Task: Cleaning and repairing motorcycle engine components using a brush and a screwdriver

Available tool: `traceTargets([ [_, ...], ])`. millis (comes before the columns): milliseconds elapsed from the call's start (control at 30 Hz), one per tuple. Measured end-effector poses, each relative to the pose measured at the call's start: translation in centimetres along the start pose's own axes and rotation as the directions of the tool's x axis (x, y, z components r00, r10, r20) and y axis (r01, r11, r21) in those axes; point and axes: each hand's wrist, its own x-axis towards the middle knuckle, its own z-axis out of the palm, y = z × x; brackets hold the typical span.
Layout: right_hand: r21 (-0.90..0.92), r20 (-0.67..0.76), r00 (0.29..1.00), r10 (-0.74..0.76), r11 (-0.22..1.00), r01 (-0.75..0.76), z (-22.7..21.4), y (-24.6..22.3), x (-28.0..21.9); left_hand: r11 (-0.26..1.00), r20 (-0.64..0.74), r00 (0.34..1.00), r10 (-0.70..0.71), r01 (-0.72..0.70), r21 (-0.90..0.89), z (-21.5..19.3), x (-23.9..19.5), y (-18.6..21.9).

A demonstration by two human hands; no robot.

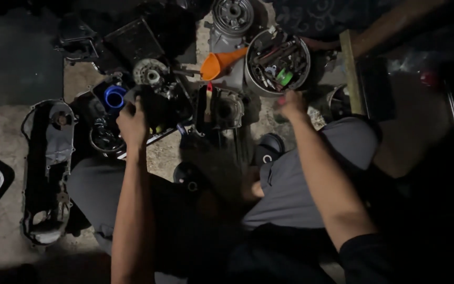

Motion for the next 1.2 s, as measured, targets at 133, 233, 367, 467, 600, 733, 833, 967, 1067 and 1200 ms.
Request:
traceTargets([
  [133,-0.449,0.091,0.953,-0.289,0.842,0.298,3.5,5.9,6.8,0.987,0.026,1.000,-0.004,-0.001,0.163,1.6,1.2,-3.1],
  [233,-0.308,0.070,0.933,-0.354,0.882,0.357,8.5,11.3,12.2,0.978,0.036,0.999,-0.001,-0.007,0.210,1.7,0.9,-3.3],
  [367,-0.083,0.065,0.909,-0.412,0.905,0.416,10.6,12.3,11.5,0.982,0.016,1.000,0.004,-0.007,0.188,1.0,0.3,-2.8],
  [467,-0.268,0.119,0.915,-0.386,0.875,0.404,8.3,8.9,9.5,0.956,-0.256,0.927,0.273,-0.291,-0.035,1.6,0.6,-3.4],
  [600,-0.168,0.270,0.900,-0.342,0.904,0.393,2.1,-2.6,0.3,0.758,-0.385,0.720,0.578,-0.648,-0.075,-2.5,-0.8,2.6],
  [733,0.104,0.498,0.576,-0.648,0.704,0.702,-6.6,-7.6,-4.9,0.761,-0.422,0.816,0.394,-0.547,-0.348,1.0,1.1,-1.6],
  [833,0.392,0.572,0.311,-0.759,0.586,0.709,-9.6,-6.4,-3.1,0.893,-0.180,0.923,0.341,-0.378,-0.246,3.4,0.8,-2.7],
  [967,0.874,0.238,0.801,-0.549,0.481,0.069,-7.4,-4.3,-2.6,0.955,0.210,0.937,0.279,-0.294,0.041,6.7,-1.3,-1.7],
  [1067,0.749,0.128,0.804,-0.580,0.588,0.305,-4.8,-3.7,-1.3,0.806,0.348,0.923,0.164,-0.329,0.493,12.6,-1.2,-7.3],
  [1200,-0.161,0.262,0.781,-0.566,0.773,0.614,-3.3,-5.8,-4.9,0.660,0.444,0.890,0.108,-0.398,0.637,20.7,-1.4,-12.6],
])
